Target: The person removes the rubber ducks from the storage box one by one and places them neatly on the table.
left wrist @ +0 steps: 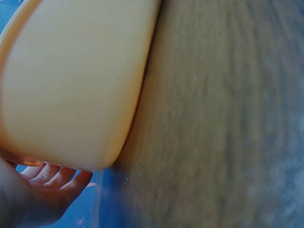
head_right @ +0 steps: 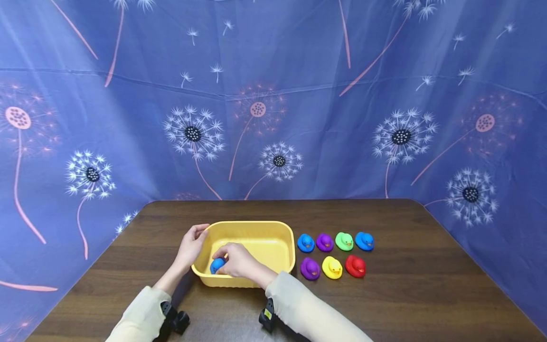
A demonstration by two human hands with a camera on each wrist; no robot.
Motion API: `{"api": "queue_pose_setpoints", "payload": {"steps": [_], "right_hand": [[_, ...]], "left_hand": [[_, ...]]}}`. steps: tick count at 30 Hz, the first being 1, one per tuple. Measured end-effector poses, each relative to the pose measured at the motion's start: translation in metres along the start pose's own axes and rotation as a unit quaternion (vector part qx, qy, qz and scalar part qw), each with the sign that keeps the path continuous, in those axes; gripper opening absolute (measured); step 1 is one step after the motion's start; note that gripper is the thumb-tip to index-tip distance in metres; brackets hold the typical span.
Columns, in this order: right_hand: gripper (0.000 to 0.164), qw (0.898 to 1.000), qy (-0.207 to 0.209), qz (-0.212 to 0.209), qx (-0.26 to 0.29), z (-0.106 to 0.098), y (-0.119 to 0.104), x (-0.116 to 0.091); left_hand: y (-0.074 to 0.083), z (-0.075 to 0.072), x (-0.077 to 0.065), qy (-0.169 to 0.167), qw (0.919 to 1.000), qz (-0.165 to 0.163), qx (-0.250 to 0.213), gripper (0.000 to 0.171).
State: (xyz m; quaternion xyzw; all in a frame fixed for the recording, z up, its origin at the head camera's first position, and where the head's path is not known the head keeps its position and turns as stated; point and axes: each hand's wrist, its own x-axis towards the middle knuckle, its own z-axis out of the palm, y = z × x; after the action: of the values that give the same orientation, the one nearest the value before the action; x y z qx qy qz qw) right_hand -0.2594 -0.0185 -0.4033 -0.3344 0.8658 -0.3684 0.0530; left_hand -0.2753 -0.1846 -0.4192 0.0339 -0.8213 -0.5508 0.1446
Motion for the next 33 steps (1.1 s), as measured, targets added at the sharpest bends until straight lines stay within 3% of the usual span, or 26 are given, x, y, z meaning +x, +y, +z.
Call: {"api": "queue_pose_setpoints", "payload": {"steps": [16,33], "right_hand": [[0.036,1.0,0.029,0.01,0.006,0.0003,-0.0004,-0.0011],[0.038,0.998,0.062,-0.023,0.002,-0.0081,0.0013,-0.0049]], "left_hand": [[0.0002,0.0001,0.0005,-0.003,1.0,-0.006,-0.001,0.029],[0.0007,-0.0004,0.0006,-0.006,0.9999,-0.003,0.008,0.028]]}}
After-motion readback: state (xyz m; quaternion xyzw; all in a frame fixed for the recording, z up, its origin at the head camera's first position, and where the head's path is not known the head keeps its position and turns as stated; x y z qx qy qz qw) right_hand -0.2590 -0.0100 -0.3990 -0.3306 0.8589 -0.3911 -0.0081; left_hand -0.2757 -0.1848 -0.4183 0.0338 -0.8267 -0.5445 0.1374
